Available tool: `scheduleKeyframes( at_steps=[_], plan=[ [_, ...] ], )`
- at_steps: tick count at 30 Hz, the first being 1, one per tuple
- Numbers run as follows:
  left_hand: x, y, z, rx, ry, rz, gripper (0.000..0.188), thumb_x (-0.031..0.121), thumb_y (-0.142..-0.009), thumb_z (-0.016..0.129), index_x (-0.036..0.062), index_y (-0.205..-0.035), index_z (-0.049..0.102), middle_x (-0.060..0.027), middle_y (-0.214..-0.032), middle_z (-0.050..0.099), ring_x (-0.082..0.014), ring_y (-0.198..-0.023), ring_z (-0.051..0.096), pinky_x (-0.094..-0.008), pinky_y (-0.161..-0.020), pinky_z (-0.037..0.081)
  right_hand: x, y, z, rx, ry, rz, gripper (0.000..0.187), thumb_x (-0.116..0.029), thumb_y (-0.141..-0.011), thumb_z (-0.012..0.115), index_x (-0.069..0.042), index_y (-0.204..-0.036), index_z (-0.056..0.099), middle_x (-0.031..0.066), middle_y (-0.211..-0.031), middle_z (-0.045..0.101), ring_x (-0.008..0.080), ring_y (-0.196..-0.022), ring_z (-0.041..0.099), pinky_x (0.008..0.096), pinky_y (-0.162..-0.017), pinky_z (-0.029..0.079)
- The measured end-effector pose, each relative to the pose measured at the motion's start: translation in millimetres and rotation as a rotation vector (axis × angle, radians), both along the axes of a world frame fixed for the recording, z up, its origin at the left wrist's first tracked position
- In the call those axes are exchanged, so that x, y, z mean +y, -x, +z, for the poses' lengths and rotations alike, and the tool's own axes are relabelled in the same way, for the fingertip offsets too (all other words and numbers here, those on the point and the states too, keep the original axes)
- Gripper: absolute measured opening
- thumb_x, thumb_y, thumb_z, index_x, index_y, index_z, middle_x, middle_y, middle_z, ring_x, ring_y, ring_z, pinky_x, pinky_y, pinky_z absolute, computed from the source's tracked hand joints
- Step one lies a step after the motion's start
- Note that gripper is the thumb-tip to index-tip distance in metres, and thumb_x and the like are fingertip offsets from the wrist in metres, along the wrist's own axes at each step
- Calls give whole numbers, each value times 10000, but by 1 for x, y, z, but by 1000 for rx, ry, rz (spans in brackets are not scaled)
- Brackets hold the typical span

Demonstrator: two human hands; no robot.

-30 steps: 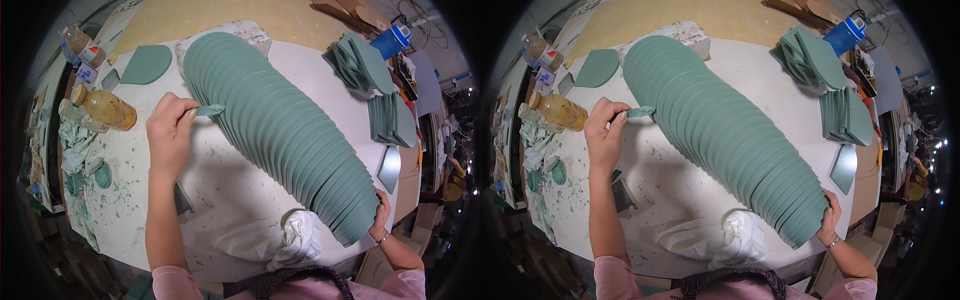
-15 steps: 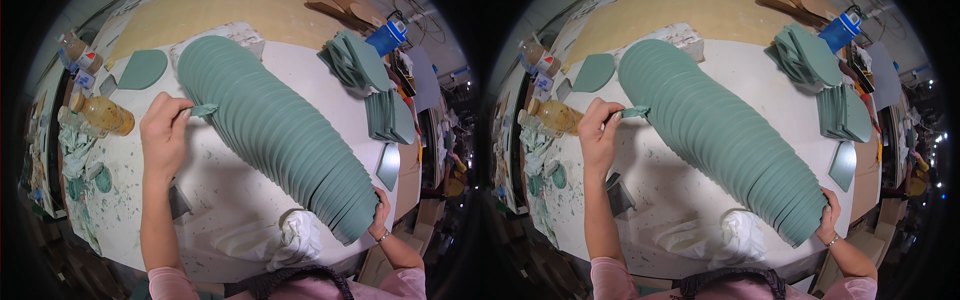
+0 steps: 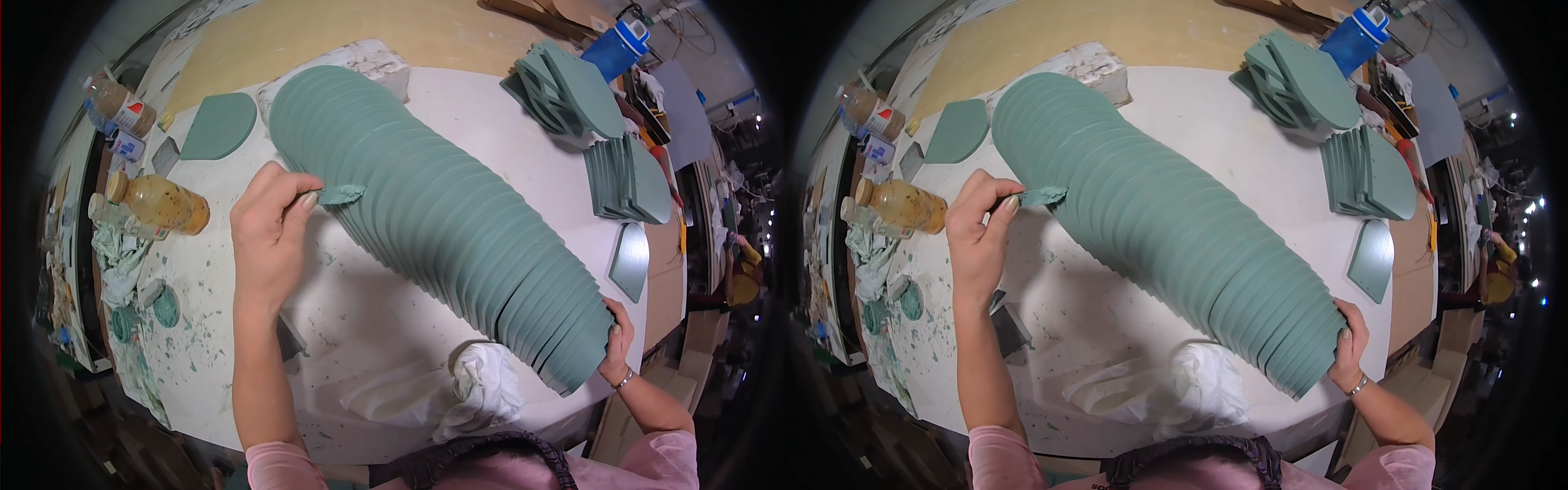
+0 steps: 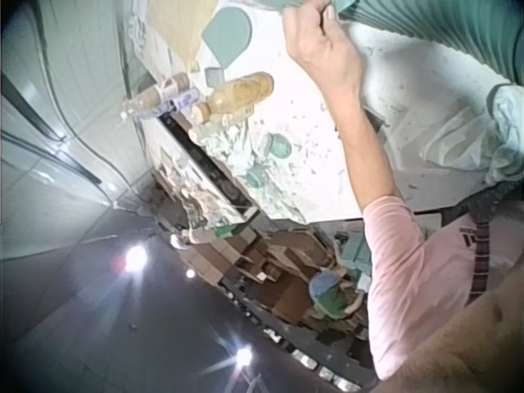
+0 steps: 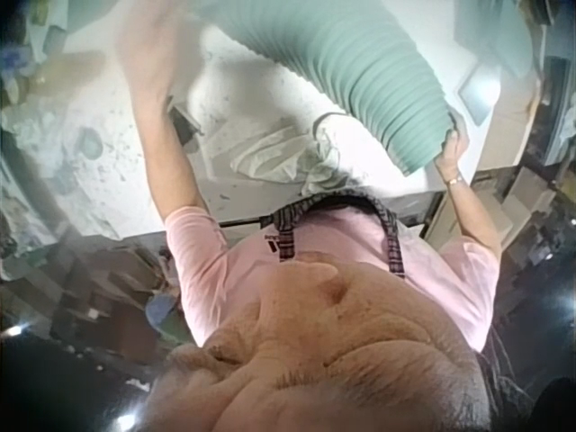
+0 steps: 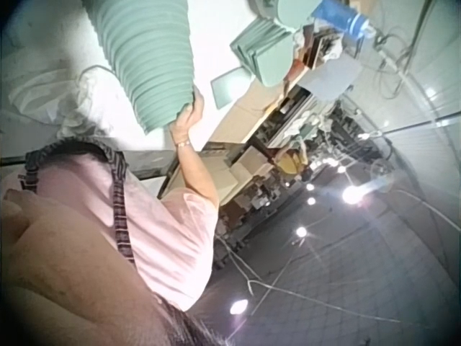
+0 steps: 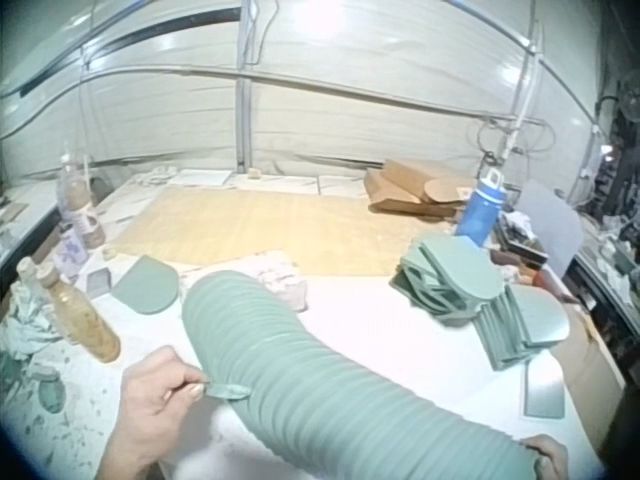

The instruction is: The person removes excess material from the edges of a stack of curved green panels by hand, wipes the stack with a cloth, and uses a scraper on a small green block.

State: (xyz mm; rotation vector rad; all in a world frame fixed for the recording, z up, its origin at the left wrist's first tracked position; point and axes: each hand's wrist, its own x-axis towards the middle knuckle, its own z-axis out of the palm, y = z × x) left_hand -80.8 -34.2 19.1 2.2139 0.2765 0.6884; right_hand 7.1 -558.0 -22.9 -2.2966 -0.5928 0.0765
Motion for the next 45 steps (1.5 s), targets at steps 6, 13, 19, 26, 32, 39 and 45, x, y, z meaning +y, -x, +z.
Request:
scheduleKeyframes(
  at_steps=[6,13,19,26,32,39,45],
  plan=[
    [-2,10,-4,29,15,17,124,81,-898,647,-34,-940,666,-57,-789,512,-169,-734,489,-295,-673,376,0,0,1,5,-8,11,584,-395,-988,402,99,-1238,587,225,-1132,644,315,-1038,615,391,-946,459],
    [-3,15,-8,-19,-38,18,89,-28,-856,631,-38,-933,674,-90,-776,516,-205,-672,499,-316,-620,397,1,0,-1,7,-15,11,585,-395,-986,405,98,-1242,588,225,-1134,644,322,-1048,617,392,-954,458],
    [-9,18,-11,-21,1,42,81,-8,-873,633,-35,-936,677,-87,-783,520,-196,-683,501,-304,-626,394,2,0,2,2,-10,6,558,-364,-973,415,99,-1227,596,221,-1118,648,312,-1038,621,384,-947,461],
    [-26,23,-14,-22,90,-4,82,12,-892,635,-35,-945,677,-68,-798,536,-175,-698,506,-293,-637,396,3,-1,4,9,-25,2,543,-349,-966,418,94,-1220,605,222,-1103,648,313,-1020,623,382,-937,465],
    [-44,25,-18,2,115,-27,86,16,-893,642,-39,-951,675,-68,-797,536,-169,-698,511,-291,-636,405,-3,0,-3,26,0,5,627,-421,-985,385,108,-1247,596,212,-1139,654,298,-1061,621,368,-968,449],
    [-50,24,-19,10,61,19,86,-8,-891,633,-44,-955,677,-65,-794,529,-165,-699,510,-286,-638,407,-2,-1,-1,-25,-57,39,464,-245,-966,429,91,-1233,604,227,-1119,649,334,-1012,619,392,-936,465],
    [-57,25,-14,-8,88,-23,82,-18,-892,632,-39,-956,679,-61,-796,520,-159,-706,511,-285,-650,413,-1,-2,-1,-39,-72,38,462,-241,-959,441,93,-1232,607,232,-1099,654,341,-998,620,395,-926,470]
  ],
)
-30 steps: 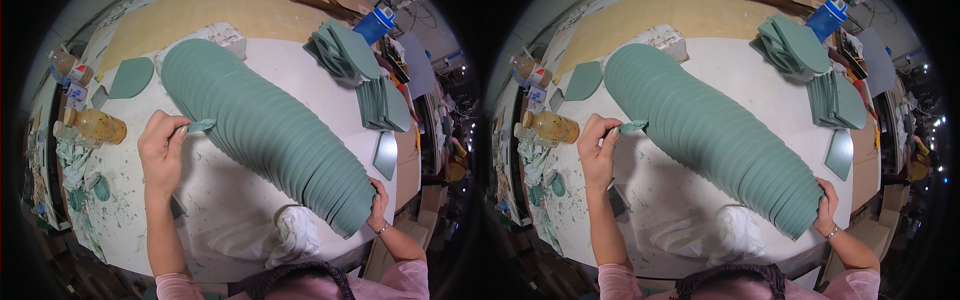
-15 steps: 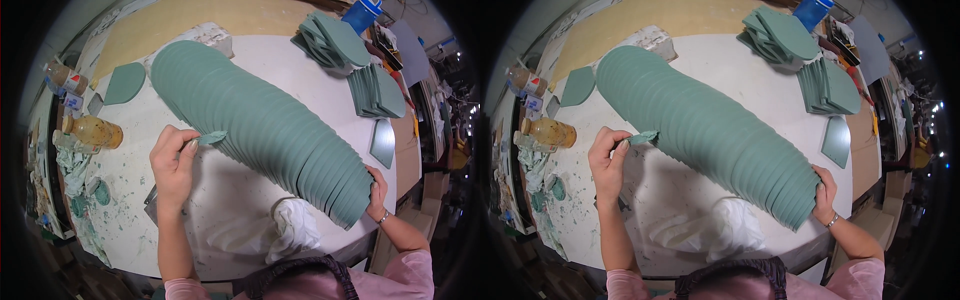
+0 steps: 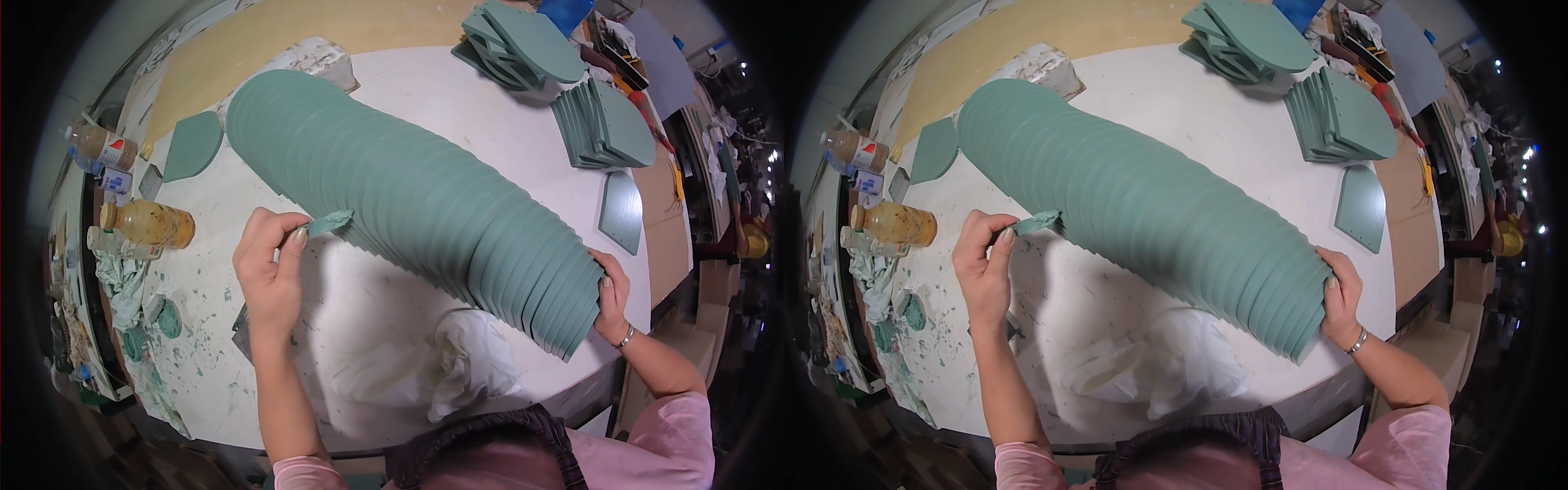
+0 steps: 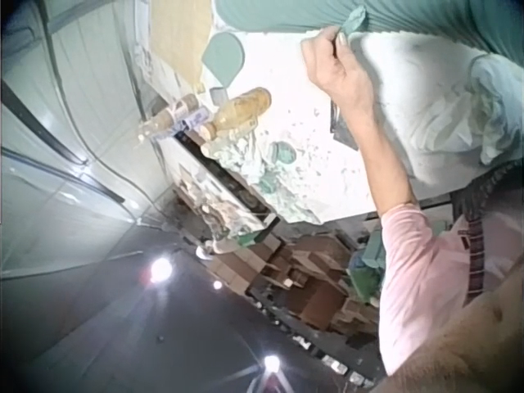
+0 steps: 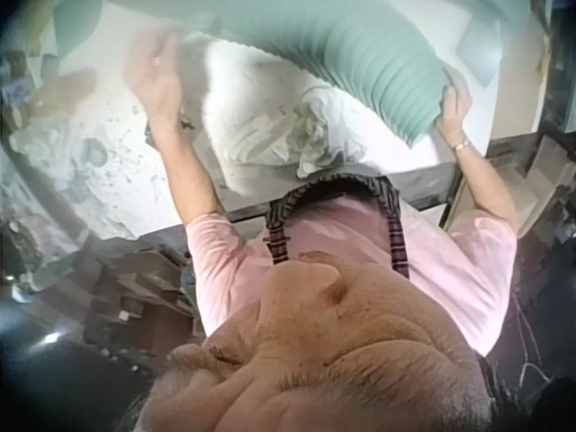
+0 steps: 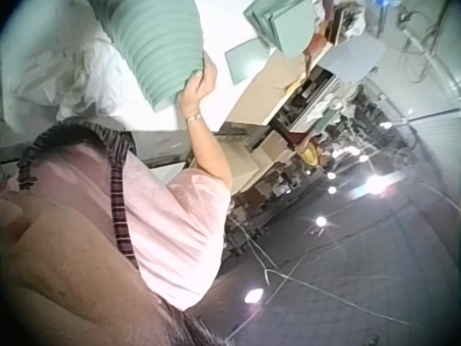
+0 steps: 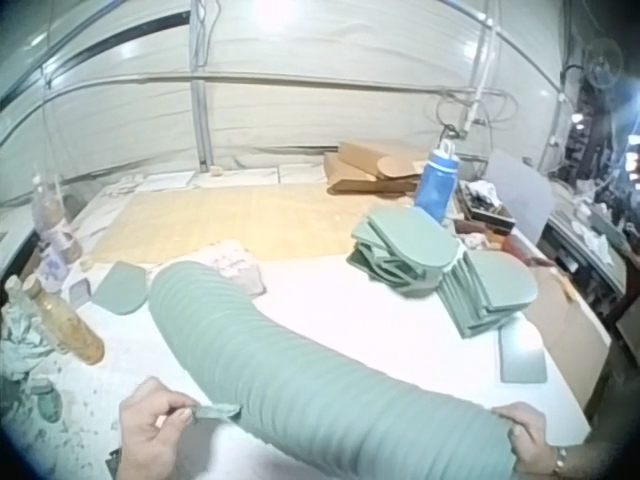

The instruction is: The person removes excess material from the edges of a stack of curved green panels by hand, wipes the stack with a cloth, and uses a scraper on a small green block.

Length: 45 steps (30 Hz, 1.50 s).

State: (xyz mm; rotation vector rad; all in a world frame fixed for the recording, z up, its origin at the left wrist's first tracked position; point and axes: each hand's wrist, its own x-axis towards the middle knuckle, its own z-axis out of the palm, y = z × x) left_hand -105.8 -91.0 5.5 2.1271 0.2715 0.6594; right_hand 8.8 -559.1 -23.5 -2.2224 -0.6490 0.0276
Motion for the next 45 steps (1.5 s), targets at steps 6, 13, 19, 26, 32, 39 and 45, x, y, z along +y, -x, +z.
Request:
scheduleKeyframes(
  at_steps=[6,13,19,26,32,39,45],
  plan=[
    [-4,2,6,29,-5,106,76,-14,-898,632,-43,-957,670,-54,-800,517,-153,-708,505,-281,-653,410,0,1,-2,3,-17,-27,465,-247,-947,455,96,-1214,619,235,-1091,660,345,-988,621,399,-917,474],
    [-25,-18,16,-15,-8,16,61,-17,-896,636,-51,-936,667,-53,-788,505,-150,-698,493,-279,-642,398,0,1,-2,-21,-19,-32,464,-244,-930,467,95,-1202,629,241,-1085,669,360,-981,621,406,-908,477],
    [-27,-33,23,40,-81,-9,54,-36,-883,641,-42,-929,669,-64,-775,489,-162,-677,490,-285,-626,397,1,0,-3,-47,-29,-32,464,-247,-927,474,94,-1198,636,243,-1081,677,365,-961,625,407,-890,481],
    [-28,-40,36,78,-145,-17,71,-63,-870,637,-40,-931,666,-79,-768,491,-177,-672,505,-297,-617,404,0,0,-1,-64,-23,-44,472,-275,-939,489,95,-1188,643,246,-1074,682,376,-953,630,413,-881,488],
    [-31,-44,45,105,-216,-5,80,-72,-864,640,-38,-931,668,-77,-764,487,-179,-667,487,-299,-620,406,0,-1,-3,-89,-30,-44,458,-272,-943,495,92,-1174,649,247,-1061,685,383,-941,634,417,-867,491],
    [-32,-44,51,92,-130,-19,66,-60,-859,653,-36,-917,673,-68,-768,494,-164,-673,482,-288,-619,394,2,-1,0,-89,-31,-48,457,-270,-926,510,93,-1166,650,248,-1051,684,384,-920,630,422,-855,492],
    [-52,-53,54,178,-126,-111,58,-48,-871,650,-41,-926,668,-47,-782,480,-152,-702,465,-277,-644,375,2,-1,0,-87,-40,-54,462,-267,-904,523,98,-1156,652,249,-1042,685,384,-911,630,420,-846,494]
  ],
)
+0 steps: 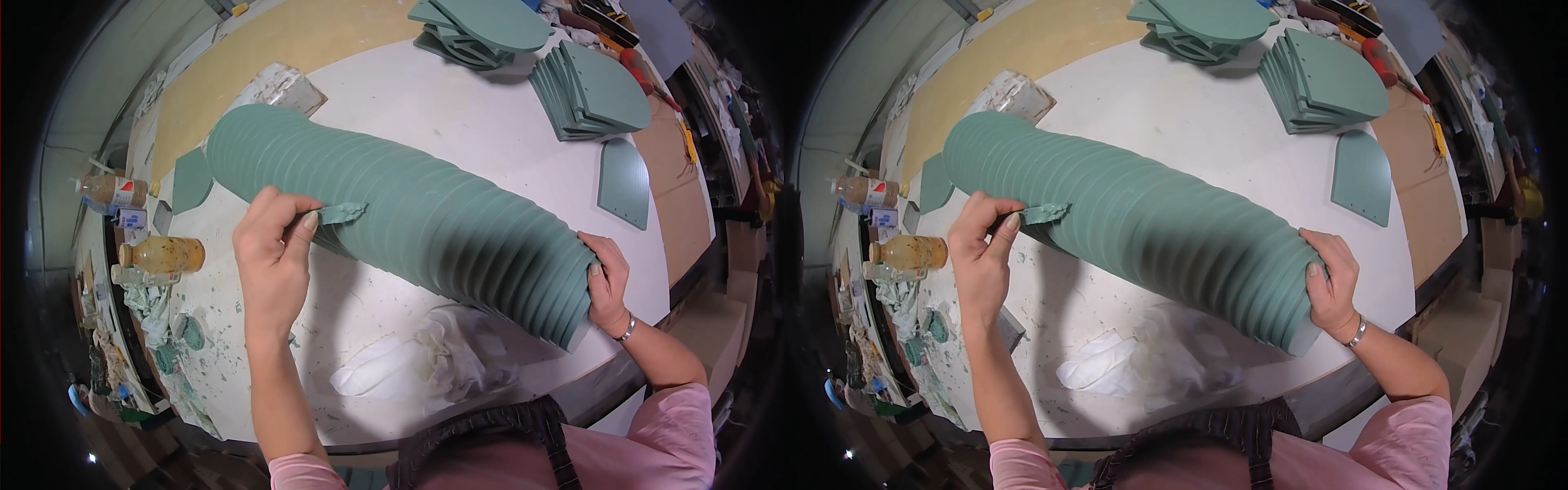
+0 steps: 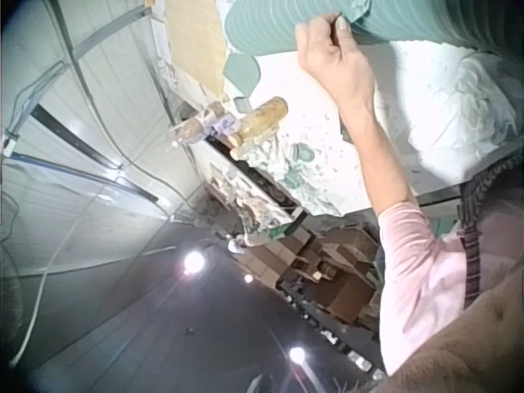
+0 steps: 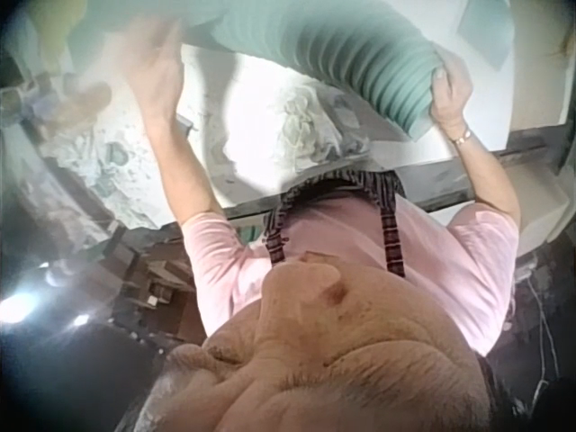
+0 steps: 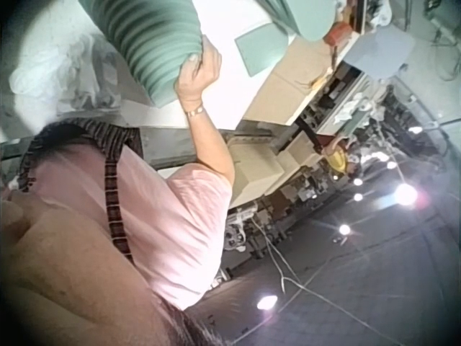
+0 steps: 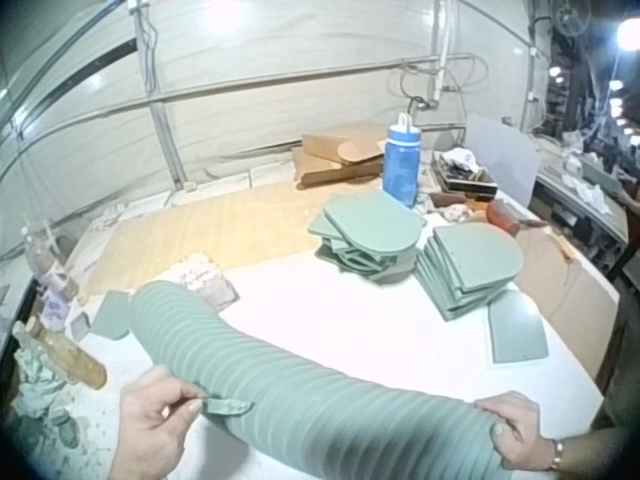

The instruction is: The person removes excess material from the edges of a stack of curved green panels by hand, wipes the stack with a cloth, and uses a scraper on a small green block.

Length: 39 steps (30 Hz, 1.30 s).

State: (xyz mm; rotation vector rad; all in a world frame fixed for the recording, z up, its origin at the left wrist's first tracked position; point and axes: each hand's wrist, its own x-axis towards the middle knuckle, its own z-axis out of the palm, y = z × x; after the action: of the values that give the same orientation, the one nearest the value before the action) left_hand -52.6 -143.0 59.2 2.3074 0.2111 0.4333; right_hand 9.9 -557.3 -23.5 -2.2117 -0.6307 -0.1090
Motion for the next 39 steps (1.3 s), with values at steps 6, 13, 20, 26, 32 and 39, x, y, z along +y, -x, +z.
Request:
scheduleKeyframes(
  at_steps=[6,13,20,26,32,39],
  plan=[
    [-1,-4,2,-9,-23,19,72,-68,-856,650,-40,-919,673,-74,-767,490,-179,-678,491,-297,-634,406,-1,0,-1,-12,-4,4,458,-256,-895,526,99,-1155,653,253,-1045,686,391,-917,634,423,-852,499],
    [-3,-6,3,-24,-82,48,84,-76,-848,655,-42,-922,673,-72,-764,492,-177,-678,495,-299,-633,408,0,0,1,-8,-4,4,446,-240,-892,530,99,-1153,655,254,-1051,687,397,-935,638,426,-866,502],
    [-3,-7,1,-4,-48,38,69,-61,-864,652,-37,-924,674,-68,-759,482,-170,-682,483,-298,-629,398,-1,0,0,-15,-2,4,438,-234,-892,531,98,-1151,654,253,-1049,687,399,-929,638,427,-861,502],
    [-1,5,-2,-46,-5,61,63,-19,-877,658,-41,-933,675,-48,-772,486,-150,-686,469,-282,-617,365,-1,-1,0,-18,0,3,434,-227,-888,535,98,-1149,654,252,-1047,686,399,-926,637,425,-855,502],
    [5,32,-14,-39,159,151,56,2,-909,647,-38,-939,673,-12,-789,470,-108,-705,429,-263,-623,330,-1,-1,-1,-18,-1,10,435,-223,-885,538,98,-1155,654,250,-1050,687,391,-926,636,423,-855,502],
    [0,64,-41,-78,241,263,64,25,-918,652,-28,-941,679,-4,-791,465,-104,-723,435,-251,-644,334,-4,0,-5,-21,-8,8,446,-232,-892,532,98,-1166,653,244,-1053,689,375,-917,632,410,-847,495]
  ],
)
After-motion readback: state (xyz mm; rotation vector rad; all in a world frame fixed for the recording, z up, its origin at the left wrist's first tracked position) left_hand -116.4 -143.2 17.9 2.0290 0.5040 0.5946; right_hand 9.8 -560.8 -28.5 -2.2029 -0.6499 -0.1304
